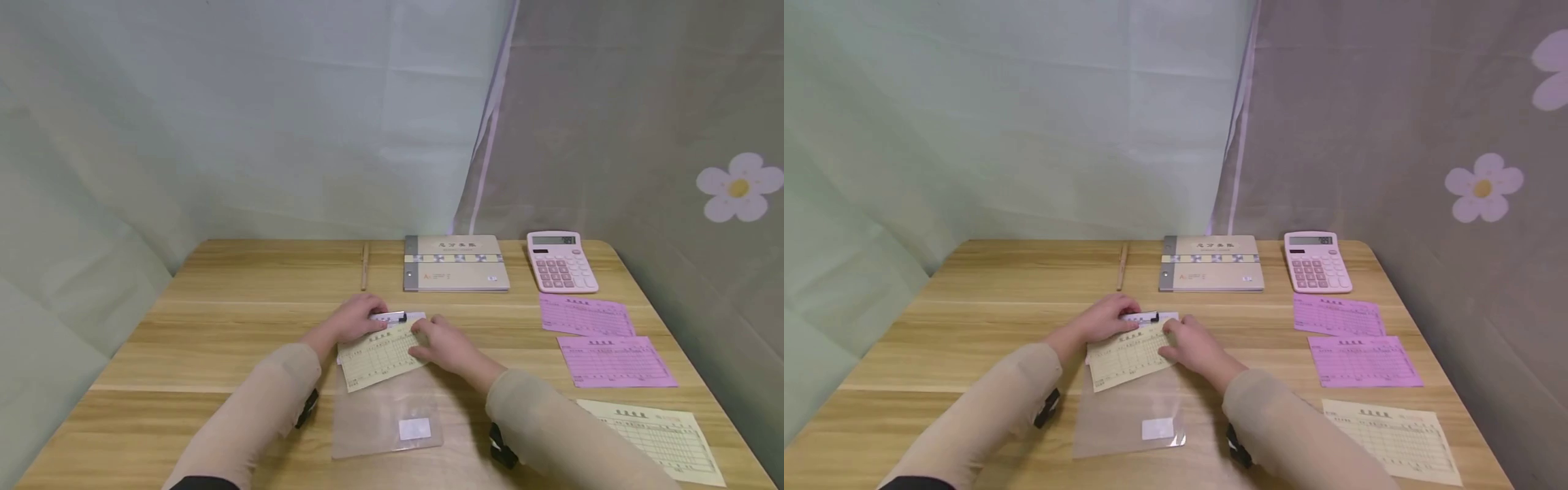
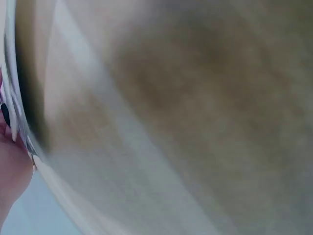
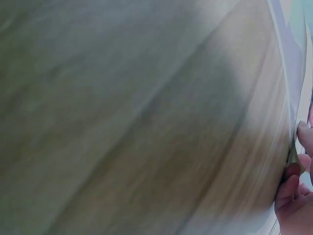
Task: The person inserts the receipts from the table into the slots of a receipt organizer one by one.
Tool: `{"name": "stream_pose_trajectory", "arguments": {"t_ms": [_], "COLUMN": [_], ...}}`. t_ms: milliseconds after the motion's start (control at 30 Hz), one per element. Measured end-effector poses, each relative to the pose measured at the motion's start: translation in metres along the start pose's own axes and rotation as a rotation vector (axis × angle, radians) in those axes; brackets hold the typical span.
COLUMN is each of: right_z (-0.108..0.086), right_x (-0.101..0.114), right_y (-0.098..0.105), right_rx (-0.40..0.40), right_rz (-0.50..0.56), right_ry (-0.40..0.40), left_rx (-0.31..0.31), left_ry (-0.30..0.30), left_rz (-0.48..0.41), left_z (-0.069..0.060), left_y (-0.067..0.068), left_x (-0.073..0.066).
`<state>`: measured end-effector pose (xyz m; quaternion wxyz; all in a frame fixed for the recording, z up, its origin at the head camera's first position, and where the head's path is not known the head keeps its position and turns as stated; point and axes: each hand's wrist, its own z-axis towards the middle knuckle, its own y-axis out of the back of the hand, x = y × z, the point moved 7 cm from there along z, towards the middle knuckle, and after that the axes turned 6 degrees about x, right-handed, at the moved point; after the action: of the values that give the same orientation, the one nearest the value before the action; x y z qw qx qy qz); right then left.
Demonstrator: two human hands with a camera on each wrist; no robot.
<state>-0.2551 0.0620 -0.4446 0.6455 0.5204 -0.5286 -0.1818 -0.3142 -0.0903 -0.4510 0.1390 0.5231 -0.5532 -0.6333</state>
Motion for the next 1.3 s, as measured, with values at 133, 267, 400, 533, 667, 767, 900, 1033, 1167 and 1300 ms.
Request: {"name": "stream_pose_trajectory", "arguments": {"t_ms": [133,267,400,533,667,767,900,1033,1167,1300], "right_z": [0.003,0.008,0.011,0.014,0.016,0.016,0.016,0.015,0.014,0.013], "right_x": [0.001,-0.001,-0.002,-0.003,-0.004,-0.005,-0.005,-0.003,-0.003,-0.002], "right_y": [0.0,-0.001,0.0,0.0,0.001,0.001,0.001,0.001,0.002,0.002], "right_rx": [-0.009,-0.001,0.007,0.008,0.011,0.017,0.014,-0.002,-0.018,-0.022], "right_rz": [-0.019,-0.019,-0.017,-0.022,-0.015,-0.005,-0.013,-0.032,-0.027,-0.034], "right_ry": [-0.025,-0.065,-0.083,-0.094,-0.119,-0.139,-0.154,-0.156,-0.151,-0.151], "left_rx": [0.027,0.038,0.049,0.055,0.049,0.046,0.044,0.047,0.05,0.048], "left_ry": [0.003,-0.013,-0.012,-0.001,0.002,0.004,0.006,0.014,0.01,0.008], "left_rz": [-0.025,-0.019,-0.016,-0.005,0.011,0.025,0.043,0.045,0.05,0.059], "left_z": [0.002,0.004,0.005,0.006,0.005,0.003,0.002,0.002,0.004,0.004], "left_y": [0.001,0.002,0.003,0.002,0.003,0.003,0.004,0.004,0.003,0.004], "left_x": [0.002,0.0,-0.001,0.0,-0.001,-0.003,-0.005,-0.004,-0.002,-0.003]}}
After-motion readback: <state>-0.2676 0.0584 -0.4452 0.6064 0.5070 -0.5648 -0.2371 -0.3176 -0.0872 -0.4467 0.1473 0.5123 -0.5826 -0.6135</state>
